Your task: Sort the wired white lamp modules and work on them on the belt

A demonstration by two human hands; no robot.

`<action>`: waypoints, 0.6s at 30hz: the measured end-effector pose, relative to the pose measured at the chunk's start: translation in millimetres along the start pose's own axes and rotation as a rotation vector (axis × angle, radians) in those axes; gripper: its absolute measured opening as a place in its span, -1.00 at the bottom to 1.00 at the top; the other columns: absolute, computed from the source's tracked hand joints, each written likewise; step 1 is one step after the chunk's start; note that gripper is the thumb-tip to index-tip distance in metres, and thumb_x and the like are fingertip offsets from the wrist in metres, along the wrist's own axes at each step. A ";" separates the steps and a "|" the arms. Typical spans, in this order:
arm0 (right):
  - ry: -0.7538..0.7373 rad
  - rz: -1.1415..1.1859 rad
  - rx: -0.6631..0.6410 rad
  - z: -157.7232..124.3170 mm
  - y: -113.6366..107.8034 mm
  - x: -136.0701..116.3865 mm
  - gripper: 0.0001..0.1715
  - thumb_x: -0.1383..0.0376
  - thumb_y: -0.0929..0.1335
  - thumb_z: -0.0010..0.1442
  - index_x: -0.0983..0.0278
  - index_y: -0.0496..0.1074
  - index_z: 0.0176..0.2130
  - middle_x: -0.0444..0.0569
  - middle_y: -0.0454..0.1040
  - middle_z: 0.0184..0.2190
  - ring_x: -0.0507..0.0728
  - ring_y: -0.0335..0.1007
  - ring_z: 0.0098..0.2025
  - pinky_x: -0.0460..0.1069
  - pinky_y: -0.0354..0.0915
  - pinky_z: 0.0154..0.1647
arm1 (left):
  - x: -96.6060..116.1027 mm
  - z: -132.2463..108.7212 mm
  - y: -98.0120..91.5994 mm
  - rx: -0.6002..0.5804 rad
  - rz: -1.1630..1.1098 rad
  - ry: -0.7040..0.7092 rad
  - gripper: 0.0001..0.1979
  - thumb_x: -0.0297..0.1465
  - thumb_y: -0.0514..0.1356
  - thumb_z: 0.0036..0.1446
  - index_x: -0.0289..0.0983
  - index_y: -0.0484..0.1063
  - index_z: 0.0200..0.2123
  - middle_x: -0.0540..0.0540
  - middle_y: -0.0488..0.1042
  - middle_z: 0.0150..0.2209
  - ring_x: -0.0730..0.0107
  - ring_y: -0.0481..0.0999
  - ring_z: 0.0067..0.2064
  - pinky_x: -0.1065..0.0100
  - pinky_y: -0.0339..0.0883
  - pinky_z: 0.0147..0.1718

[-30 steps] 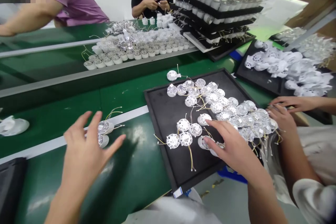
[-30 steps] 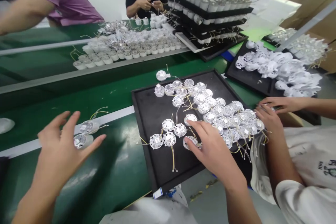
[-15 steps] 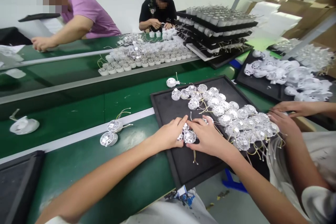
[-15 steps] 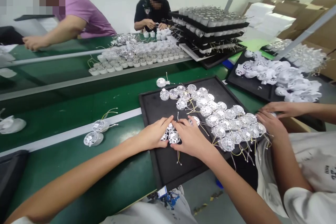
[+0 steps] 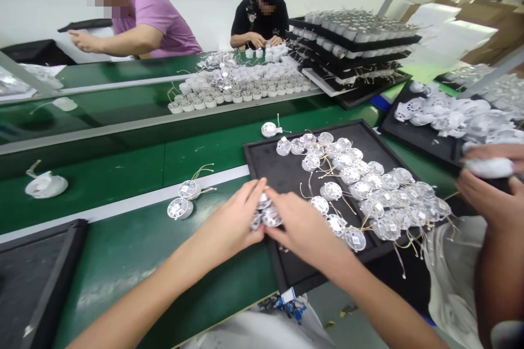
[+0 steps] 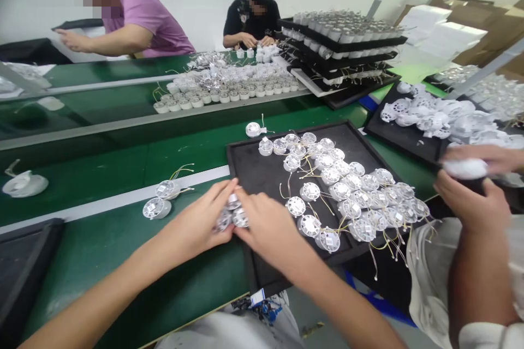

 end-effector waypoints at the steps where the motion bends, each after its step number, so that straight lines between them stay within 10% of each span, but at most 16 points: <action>1: -0.012 0.018 -0.016 3.9 13.8 -17.4 -0.20 0.19 0.41 0.40 0.33 0.12 0.46 0.14 0.55 0.02 0.32 0.46 0.01 0.17 0.46 -0.05 | -13.6 -19.0 -0.1 0.006 0.020 -0.046 -0.05 -0.32 0.22 0.24 -0.08 -0.22 0.56 -0.26 0.11 0.49 -0.06 0.44 0.35 0.11 0.51 0.19; 6: -0.038 0.038 -0.019 28.3 79.4 -75.5 -0.25 0.29 0.41 0.39 0.29 0.14 0.43 0.06 0.54 -0.02 0.30 0.43 0.00 0.14 0.47 -0.18 | -94.0 -90.2 25.5 -0.008 0.031 -0.245 -0.19 -0.21 0.16 0.32 -0.04 -0.11 0.54 -0.21 0.25 0.42 0.02 0.57 0.23 0.27 0.58 0.01; 9: -0.056 0.073 -0.002 22.5 68.8 -72.6 -0.15 0.14 0.45 0.38 0.23 0.09 0.47 0.07 0.52 0.09 0.30 0.42 0.05 0.16 0.47 -0.06 | -118.0 -99.8 36.8 -0.042 0.037 -0.286 -0.22 -0.11 0.12 0.38 0.00 -0.11 0.54 -0.18 0.24 0.44 0.04 0.63 0.12 0.30 0.59 -0.20; 15: 0.387 0.042 0.377 -84.5 -40.7 46.4 -0.23 0.01 0.40 0.41 0.11 0.16 0.45 0.11 0.40 0.27 0.34 0.31 0.30 0.28 0.35 0.28 | -64.2 -76.1 1.6 0.215 0.340 -0.079 -0.13 0.14 0.10 0.33 -0.03 -0.07 0.55 -0.32 0.21 0.46 -0.41 0.47 0.25 -0.21 0.47 0.03; 18: 0.536 -0.168 0.362 -134.4 -37.7 99.7 -0.09 -0.12 0.46 0.30 0.18 0.22 0.43 0.19 0.45 0.16 0.42 0.39 0.20 0.30 0.41 0.15 | -30.1 -65.6 5.6 0.246 0.416 0.044 -0.20 0.13 0.08 0.34 -0.09 0.10 0.50 -0.36 0.31 0.40 -0.52 0.37 0.31 -0.38 0.37 0.07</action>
Point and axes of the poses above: each hand's wrist, its own z-axis towards the middle knuckle, its own y-axis out of the palm, x = y × z, the point moved 9 cm from there along z, towards the middle knuckle
